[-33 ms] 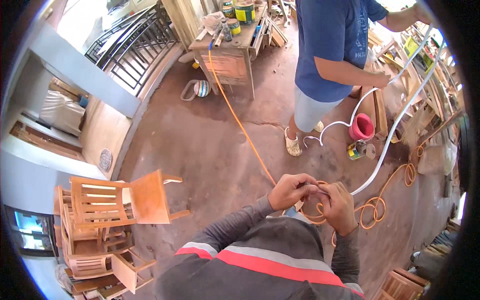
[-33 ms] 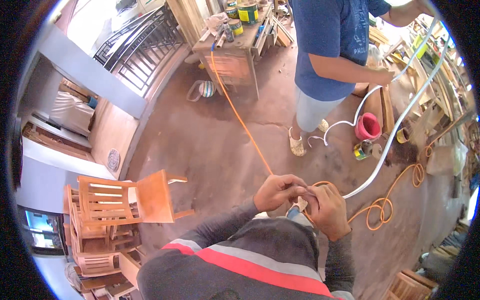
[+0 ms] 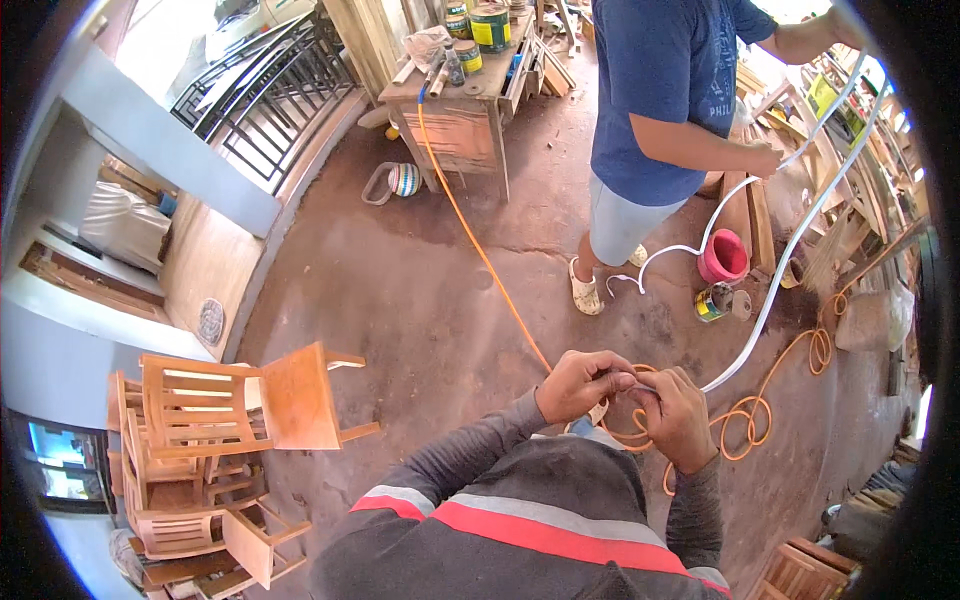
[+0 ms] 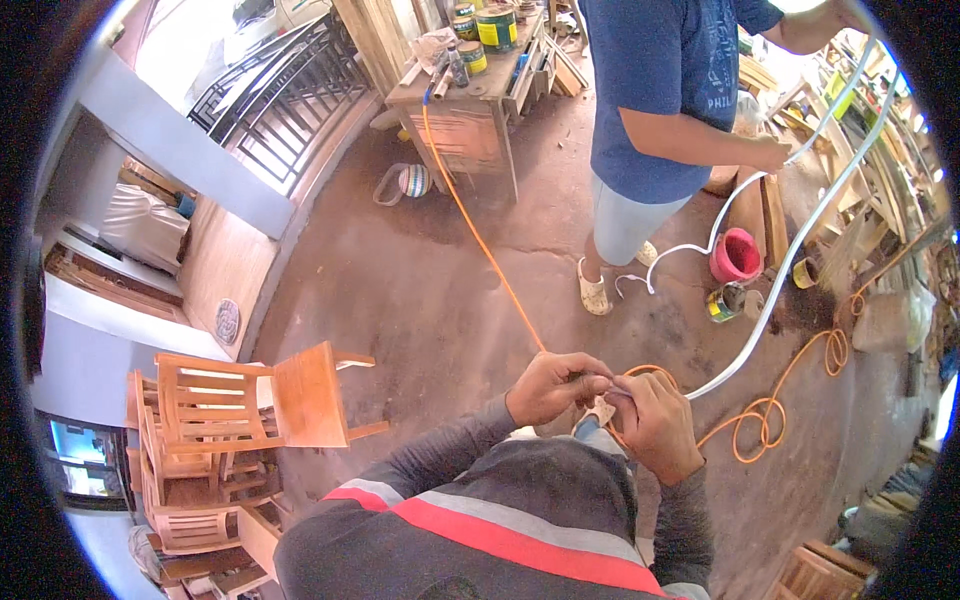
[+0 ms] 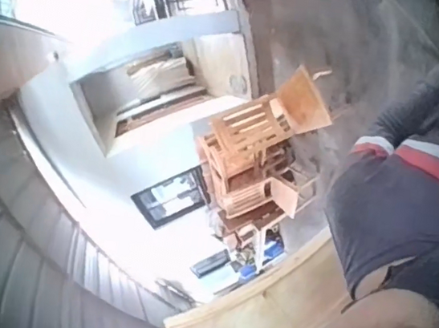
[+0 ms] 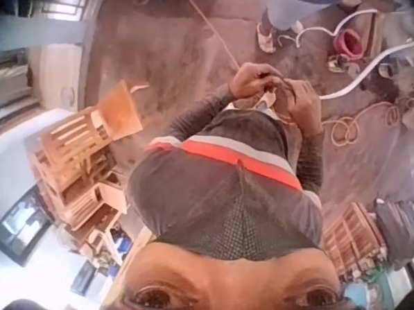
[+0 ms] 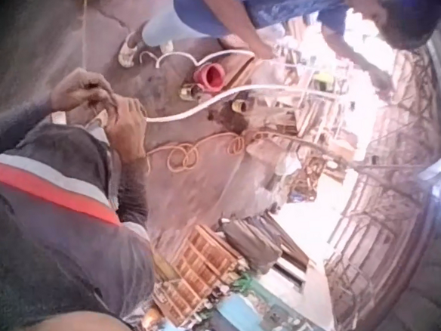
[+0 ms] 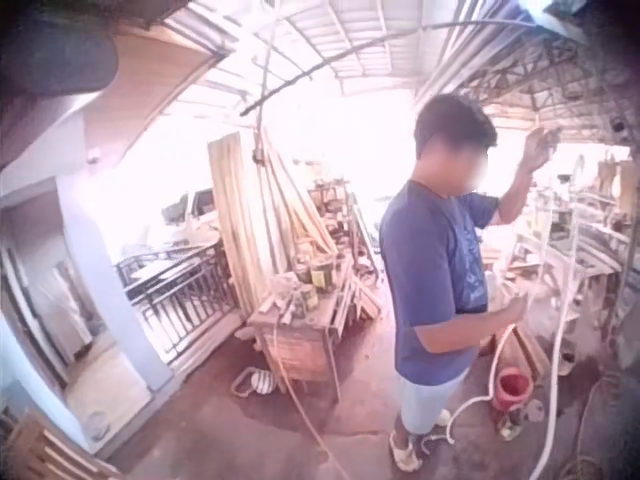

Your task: Installing a flexible LED strip light inside a wooden shelving unit and plugging it into a wall outlet.

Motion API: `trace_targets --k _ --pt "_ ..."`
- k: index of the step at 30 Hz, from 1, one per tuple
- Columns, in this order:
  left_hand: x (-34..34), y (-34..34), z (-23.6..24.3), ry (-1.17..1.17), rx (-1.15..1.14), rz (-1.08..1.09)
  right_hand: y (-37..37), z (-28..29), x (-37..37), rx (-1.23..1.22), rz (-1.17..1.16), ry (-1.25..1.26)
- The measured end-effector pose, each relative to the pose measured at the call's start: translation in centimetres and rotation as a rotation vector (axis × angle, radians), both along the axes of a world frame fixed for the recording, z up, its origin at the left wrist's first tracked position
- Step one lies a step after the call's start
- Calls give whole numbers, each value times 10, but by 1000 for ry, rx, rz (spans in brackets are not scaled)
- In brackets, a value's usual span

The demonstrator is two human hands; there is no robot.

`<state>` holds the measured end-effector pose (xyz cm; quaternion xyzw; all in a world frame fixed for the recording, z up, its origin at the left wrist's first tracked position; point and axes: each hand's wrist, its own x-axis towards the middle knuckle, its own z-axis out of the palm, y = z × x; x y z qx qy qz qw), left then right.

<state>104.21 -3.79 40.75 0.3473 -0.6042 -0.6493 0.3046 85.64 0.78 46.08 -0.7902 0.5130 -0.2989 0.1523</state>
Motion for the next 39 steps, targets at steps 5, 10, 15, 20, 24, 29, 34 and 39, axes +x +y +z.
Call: trace_targets --k 5,10,15,20,24,29,34,39 --pt "-6 -1 -3 11 -487 95 5 2 -9 38 19 65" --pt "-10 -9 4 -80 -745 77 10 -1 -17 -26 -12 114" --pt "-25 -20 -5 -87 -687 -146 14 -4 -28 -78 -40 217" --pt "-42 -21 2 -172 -729 -158 12 8 -35 -70 -138 287" --pt "-42 -29 -7 -107 -670 -261 0 5 -51 -81 -75 287" --pt "-32 -37 -24 205 195 -399 4 0 -57 -118 -19 203" --pt "-31 -36 -32 552 552 -240 9 10 -35 -438 -368 136" --pt "-49 -25 -17 502 402 -126 14 -45 -13 -71 -612 -873"
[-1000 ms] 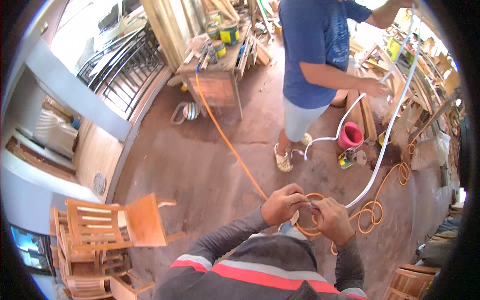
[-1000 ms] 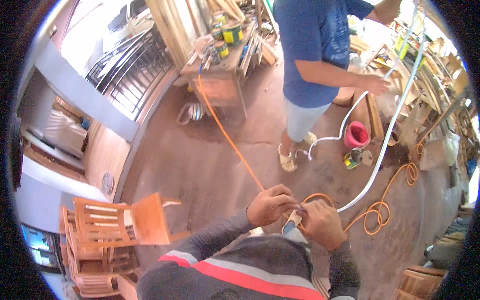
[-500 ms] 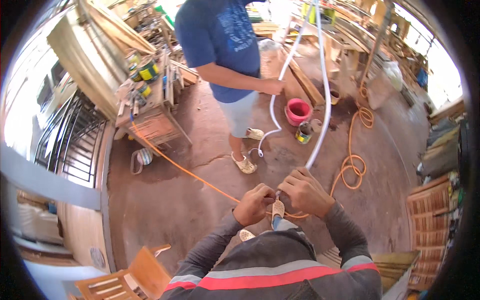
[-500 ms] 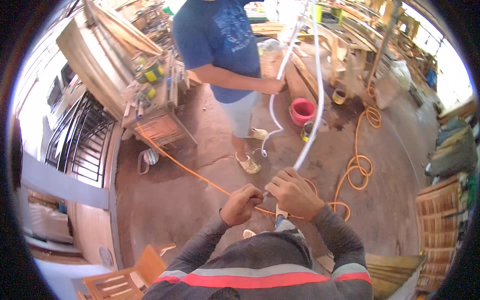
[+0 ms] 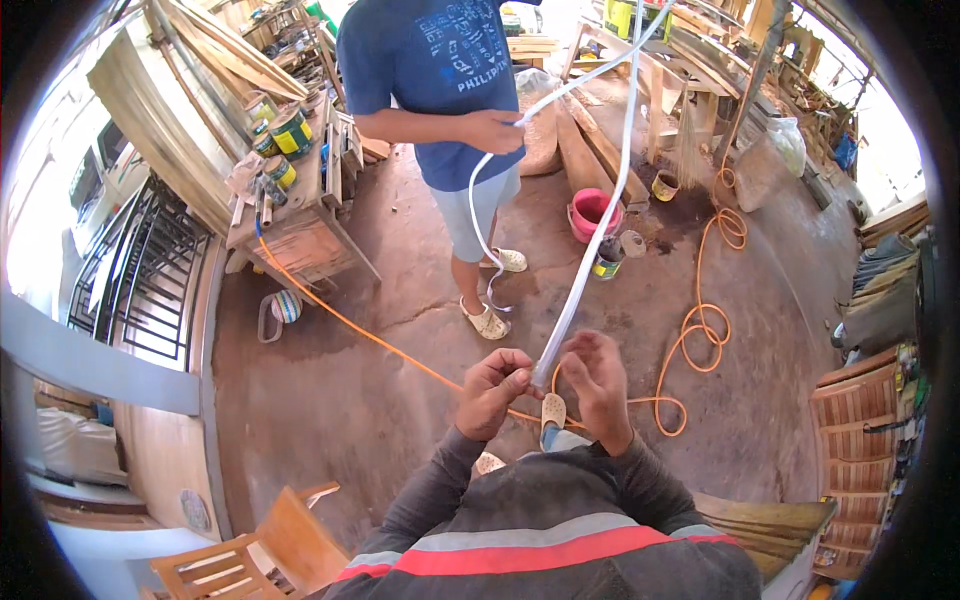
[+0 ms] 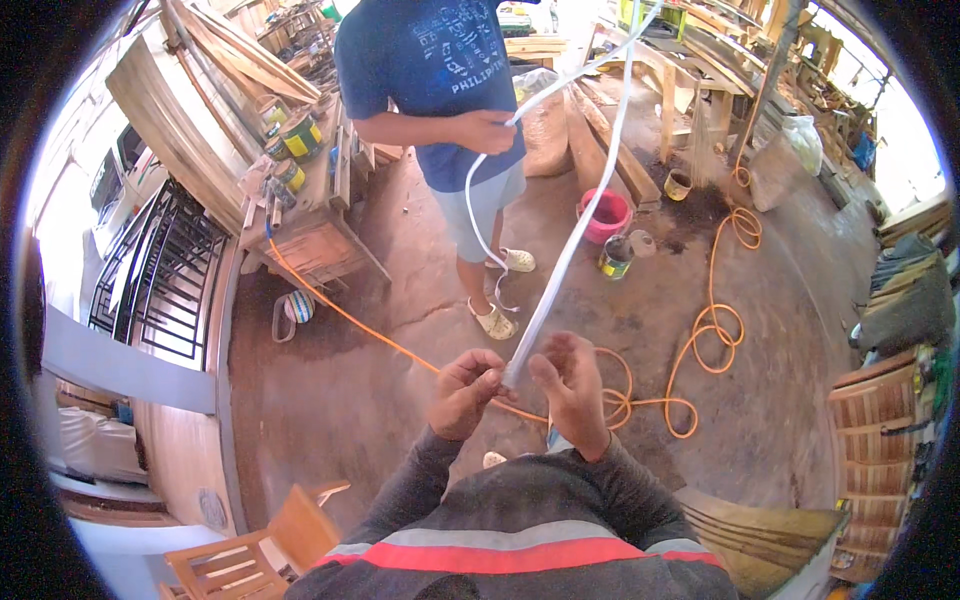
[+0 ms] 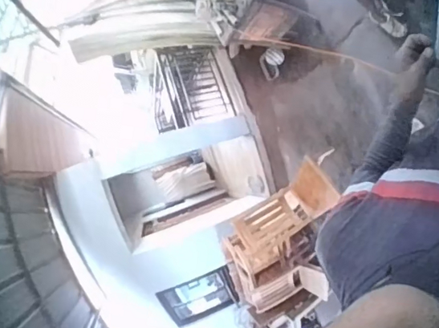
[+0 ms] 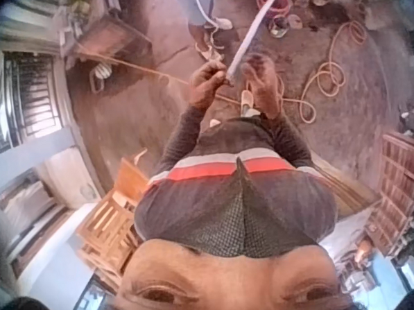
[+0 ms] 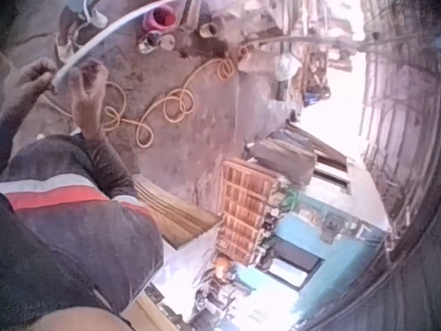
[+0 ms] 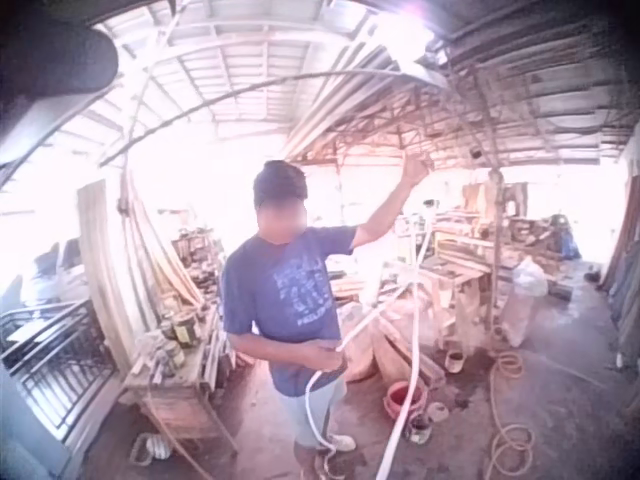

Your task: Installing a flexible LED strip light inside a wooden shelving unit and plugging it into a wall outlet.

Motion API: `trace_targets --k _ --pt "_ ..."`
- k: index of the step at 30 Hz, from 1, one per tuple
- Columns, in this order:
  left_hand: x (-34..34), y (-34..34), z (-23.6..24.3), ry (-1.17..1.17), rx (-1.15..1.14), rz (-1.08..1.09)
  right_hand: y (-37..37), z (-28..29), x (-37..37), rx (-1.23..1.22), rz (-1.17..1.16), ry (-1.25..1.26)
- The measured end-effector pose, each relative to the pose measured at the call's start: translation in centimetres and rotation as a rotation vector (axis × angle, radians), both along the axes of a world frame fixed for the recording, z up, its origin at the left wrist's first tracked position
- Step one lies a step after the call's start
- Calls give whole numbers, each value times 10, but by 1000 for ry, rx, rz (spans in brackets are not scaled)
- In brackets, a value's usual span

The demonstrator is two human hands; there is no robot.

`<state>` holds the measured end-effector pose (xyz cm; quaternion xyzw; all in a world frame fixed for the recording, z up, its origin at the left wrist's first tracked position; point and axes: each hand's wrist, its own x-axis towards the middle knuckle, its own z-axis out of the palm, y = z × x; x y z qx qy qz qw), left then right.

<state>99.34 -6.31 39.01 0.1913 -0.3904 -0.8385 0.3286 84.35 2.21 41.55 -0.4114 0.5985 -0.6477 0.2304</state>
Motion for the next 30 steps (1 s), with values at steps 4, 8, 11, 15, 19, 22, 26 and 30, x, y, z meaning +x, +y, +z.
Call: trace_targets --k 4,8,11,15,19,22,26,30 --pt "-3 11 1 -154 -122 -23 1 -4 1 245 176 -465" --pt "-3 12 -8 -300 -229 9 3 -12 -5 215 137 -426" --pt "-2 11 -7 -482 -430 -54 11 -9 -4 273 132 -264" --pt "5 -1 0 -438 -261 -328 18 -6 -15 301 279 -261" --pt "-3 1 2 -433 -311 -346 21 5 -23 398 358 -143" --pt "-5 -3 1 -301 -161 -430 26 16 -25 391 374 -140" --pt "-11 -7 9 -227 -81 -518 34 11 -28 264 396 -370" --pt "-15 -4 -6 -37 161 -622 36 14 -29 156 498 -546"
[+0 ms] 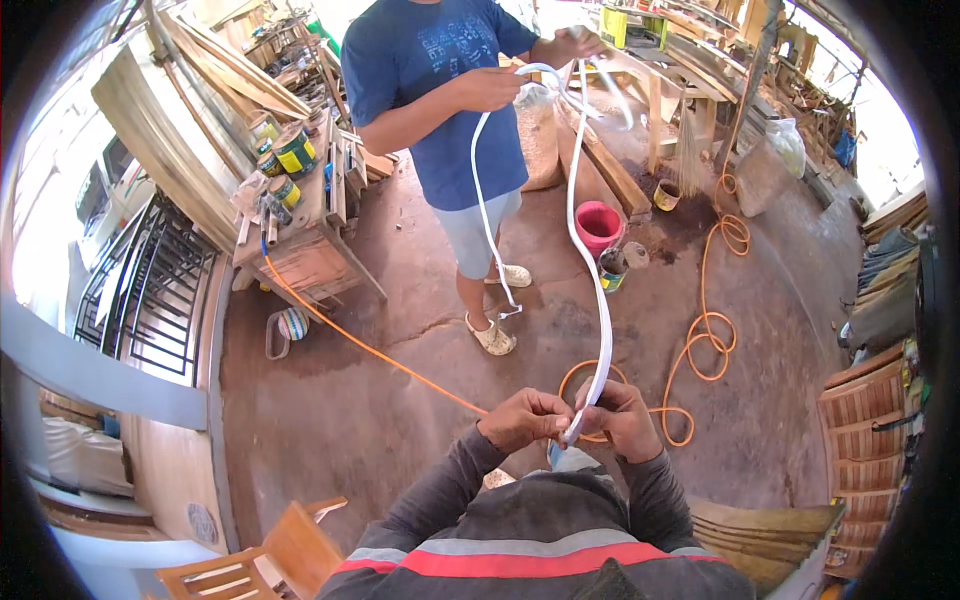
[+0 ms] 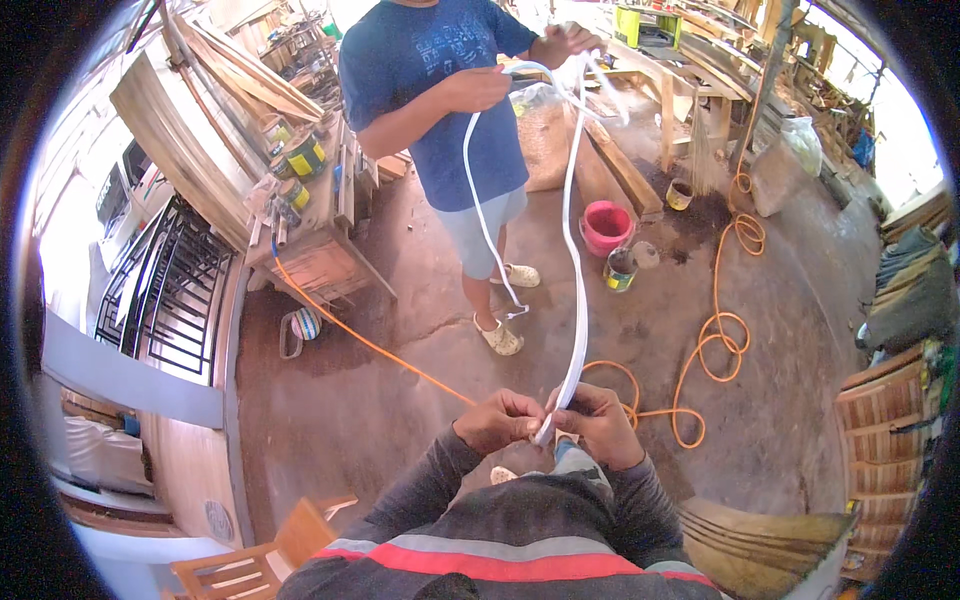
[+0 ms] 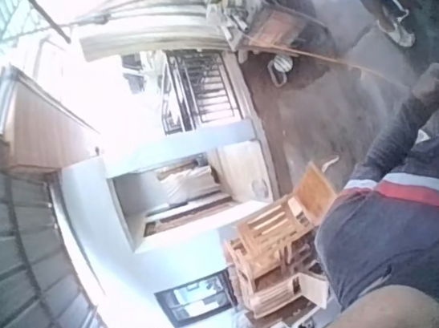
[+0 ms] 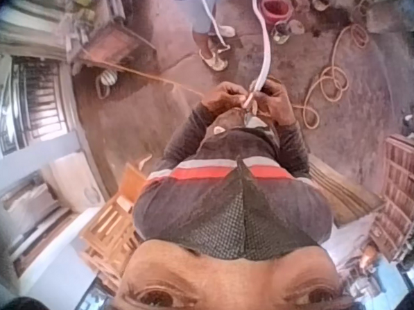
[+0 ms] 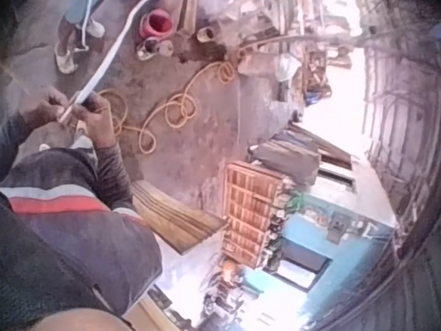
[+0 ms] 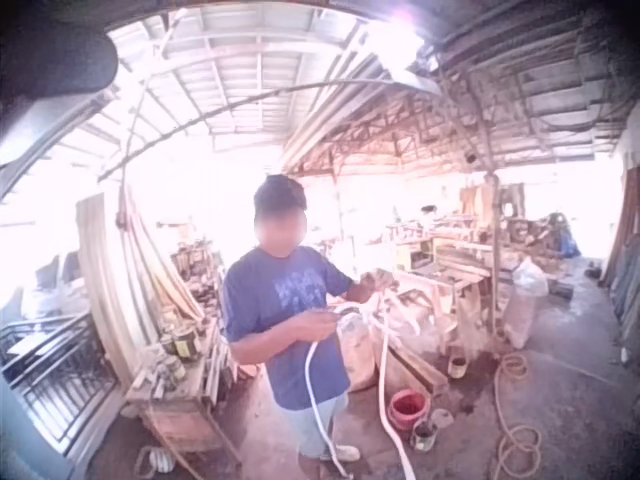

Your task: Installing a flexible LED strip light inside a wooden shelving unit and plugging it into a wall outlet.

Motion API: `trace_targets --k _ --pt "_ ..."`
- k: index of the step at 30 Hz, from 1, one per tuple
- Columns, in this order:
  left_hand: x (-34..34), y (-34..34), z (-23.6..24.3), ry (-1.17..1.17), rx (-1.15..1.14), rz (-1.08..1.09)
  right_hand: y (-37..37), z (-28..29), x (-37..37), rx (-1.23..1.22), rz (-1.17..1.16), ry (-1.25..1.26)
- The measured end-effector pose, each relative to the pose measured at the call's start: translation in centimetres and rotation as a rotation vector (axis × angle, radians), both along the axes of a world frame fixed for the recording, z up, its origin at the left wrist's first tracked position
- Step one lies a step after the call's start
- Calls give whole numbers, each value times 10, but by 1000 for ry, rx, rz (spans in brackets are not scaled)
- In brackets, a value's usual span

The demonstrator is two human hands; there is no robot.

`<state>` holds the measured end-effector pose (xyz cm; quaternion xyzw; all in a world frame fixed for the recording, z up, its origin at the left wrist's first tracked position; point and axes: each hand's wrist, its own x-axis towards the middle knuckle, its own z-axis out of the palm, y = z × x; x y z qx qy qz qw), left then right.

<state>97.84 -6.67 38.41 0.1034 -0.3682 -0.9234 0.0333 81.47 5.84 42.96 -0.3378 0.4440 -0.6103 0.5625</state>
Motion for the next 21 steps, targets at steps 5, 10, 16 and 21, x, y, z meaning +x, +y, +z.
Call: trace_targets --k 5,10,16,21 --pt "-2 -12 14 -96 -290 -56 -3 -2 -12 88 58 141" --pt "-8 -16 23 -83 -375 -90 -5 -5 -8 146 54 52" --pt "-13 -12 17 -32 -137 0 -9 -4 -8 61 -3 -12" --pt "-11 -11 22 -171 -440 62 -10 -4 -12 98 8 286"
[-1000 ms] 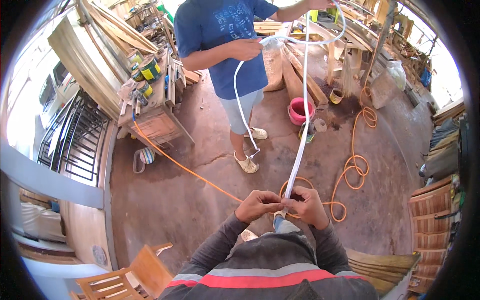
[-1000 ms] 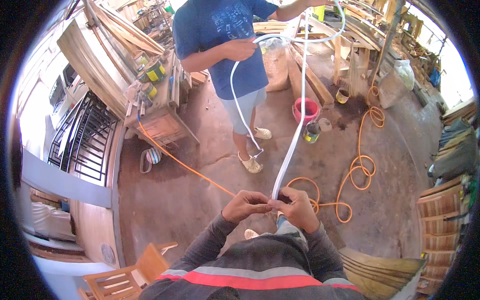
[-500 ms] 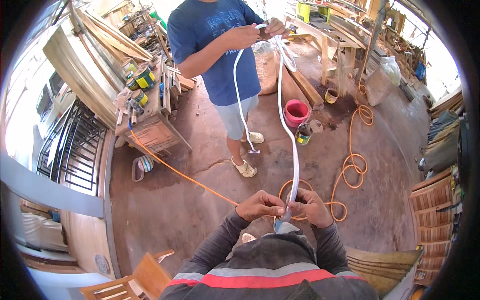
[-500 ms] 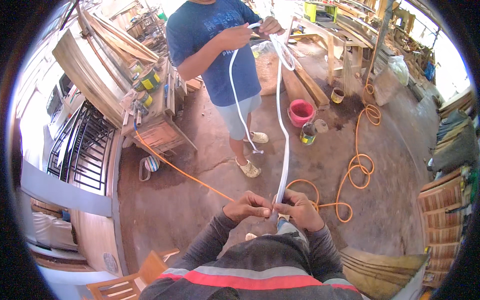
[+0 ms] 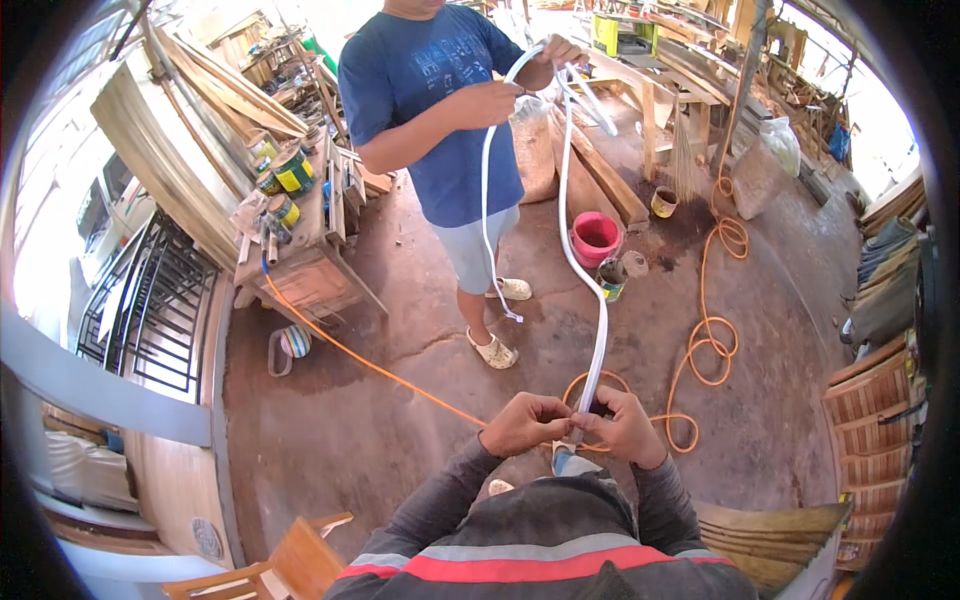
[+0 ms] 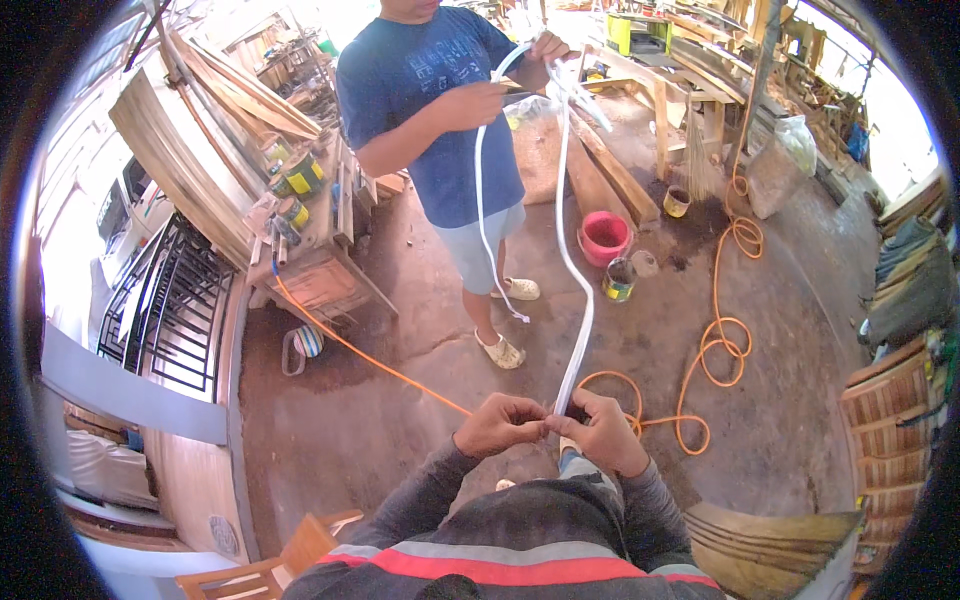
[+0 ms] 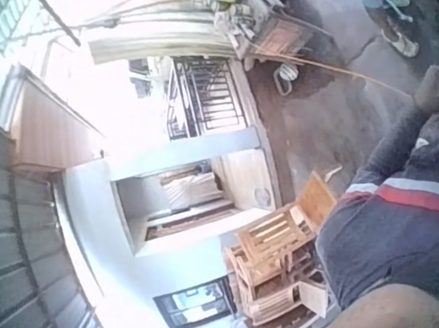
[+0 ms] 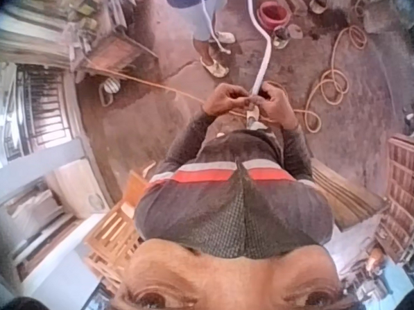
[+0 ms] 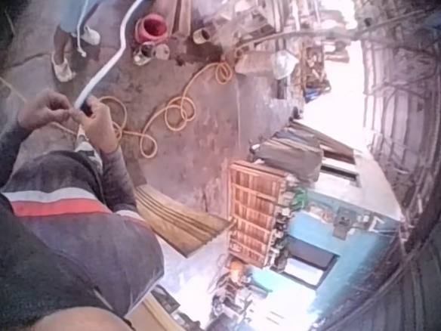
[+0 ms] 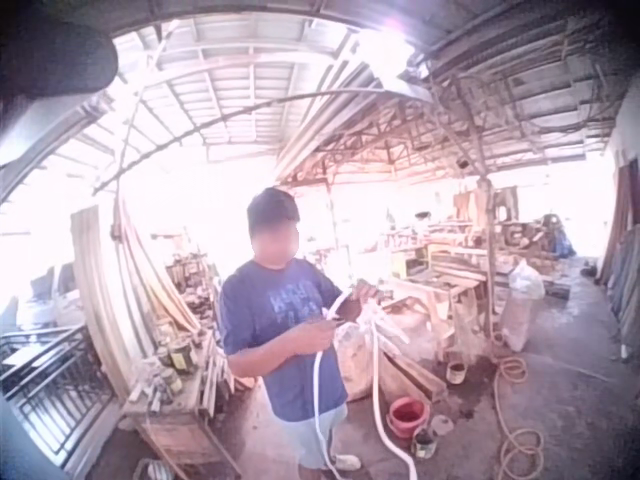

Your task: Installing a flexible LED strip light inside a wooden shelving unit and plugging it into a wall outlet.

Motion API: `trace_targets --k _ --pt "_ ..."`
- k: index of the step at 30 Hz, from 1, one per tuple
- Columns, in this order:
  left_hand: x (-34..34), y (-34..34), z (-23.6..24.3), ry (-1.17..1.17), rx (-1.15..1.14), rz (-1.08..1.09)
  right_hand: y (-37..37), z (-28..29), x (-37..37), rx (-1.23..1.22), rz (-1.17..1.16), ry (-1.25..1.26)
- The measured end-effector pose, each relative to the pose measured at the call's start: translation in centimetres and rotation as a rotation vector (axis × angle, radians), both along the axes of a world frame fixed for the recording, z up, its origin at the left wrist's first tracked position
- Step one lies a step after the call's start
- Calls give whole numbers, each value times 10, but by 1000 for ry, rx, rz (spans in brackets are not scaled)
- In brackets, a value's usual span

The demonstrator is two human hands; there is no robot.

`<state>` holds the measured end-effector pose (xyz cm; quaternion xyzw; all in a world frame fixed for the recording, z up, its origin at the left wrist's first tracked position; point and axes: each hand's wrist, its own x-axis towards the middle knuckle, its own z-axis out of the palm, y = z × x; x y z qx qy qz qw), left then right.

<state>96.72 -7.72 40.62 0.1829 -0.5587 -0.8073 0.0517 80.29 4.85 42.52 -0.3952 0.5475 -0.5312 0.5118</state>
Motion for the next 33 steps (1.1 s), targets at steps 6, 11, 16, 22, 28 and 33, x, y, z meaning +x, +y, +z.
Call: trace_targets --k 6,11,16,22,28,33 --pt "2 13 -14 -16 -312 91 6 -9 17 -7 -158 238" --pt "2 19 -1 -28 -696 188 5 -10 24 -40 -265 92" --pt "-7 15 0 136 -950 404 -9 -1 22 3 -450 103" --pt "-5 -1 -8 155 -240 438 -15 2 34 -191 -621 -128" --pt "17 5 -6 237 152 354 3 17 2 -176 -591 15" --pt "4 29 9 107 -163 322 0 11 16 -179 -599 -53"
